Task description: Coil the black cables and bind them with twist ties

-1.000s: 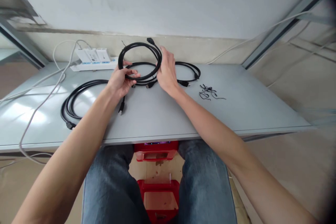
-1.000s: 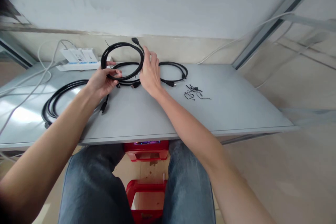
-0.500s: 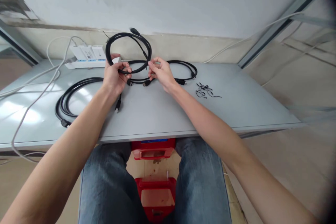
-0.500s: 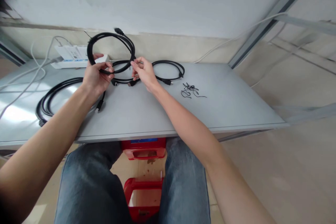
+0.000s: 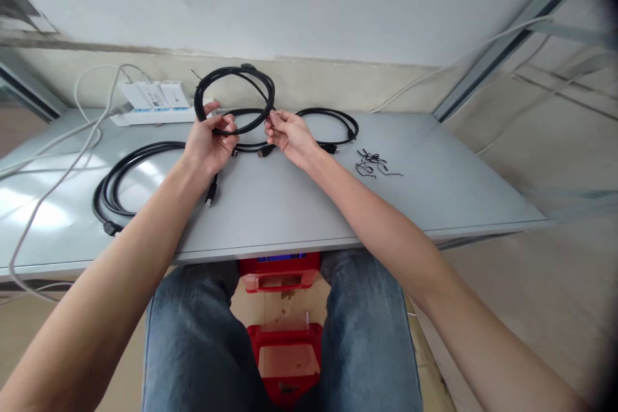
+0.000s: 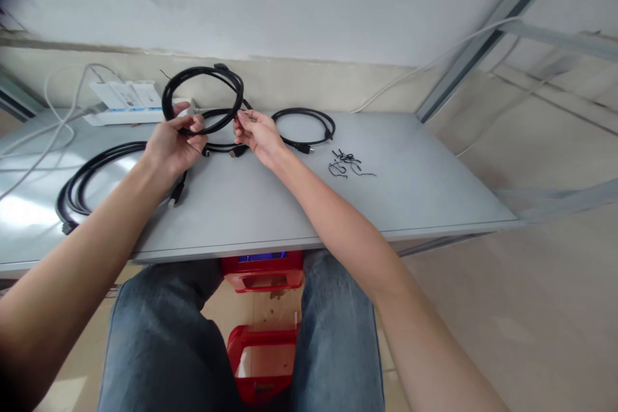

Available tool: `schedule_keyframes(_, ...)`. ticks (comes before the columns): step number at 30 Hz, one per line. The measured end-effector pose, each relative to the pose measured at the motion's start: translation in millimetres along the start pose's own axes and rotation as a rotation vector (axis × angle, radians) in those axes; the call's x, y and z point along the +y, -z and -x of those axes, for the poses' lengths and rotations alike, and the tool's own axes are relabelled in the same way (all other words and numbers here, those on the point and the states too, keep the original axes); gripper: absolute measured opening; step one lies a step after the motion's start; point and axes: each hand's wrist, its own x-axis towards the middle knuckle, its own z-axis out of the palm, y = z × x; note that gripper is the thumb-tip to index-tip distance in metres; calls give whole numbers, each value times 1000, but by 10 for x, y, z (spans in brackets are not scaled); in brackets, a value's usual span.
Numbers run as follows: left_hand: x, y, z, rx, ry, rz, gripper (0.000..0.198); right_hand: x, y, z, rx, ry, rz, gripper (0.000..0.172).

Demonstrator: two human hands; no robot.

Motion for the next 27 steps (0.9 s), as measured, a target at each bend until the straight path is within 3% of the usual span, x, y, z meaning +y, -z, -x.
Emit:
schedule_keyframes(6, 15, 3, 4, 8, 29, 89, 35, -40, -13, 43, 49, -1, 108, 33)
schedule_keyframes(12, 24, 173, -172, -40, 32, 118, 28, -132, 90, 65, -98, -18, 295, 25)
schedule_keyframes(16, 39, 299, -304, -101, 36, 83, 25, -148, 97, 58, -114, 2, 280, 31)
schedule_keyframes(21, 51, 149, -141, -84, 62, 79, 25, -163, 49, 87, -148, -83, 221, 38)
schedule_keyframes(24, 48, 10, 11, -30, 55, 98, 35, -175, 48, 98, -171, -120, 186, 38)
schedule_keyframes(27, 51, -16, 54, -32, 69, 98, 38, -192, 82, 81, -197, -126, 171, 36)
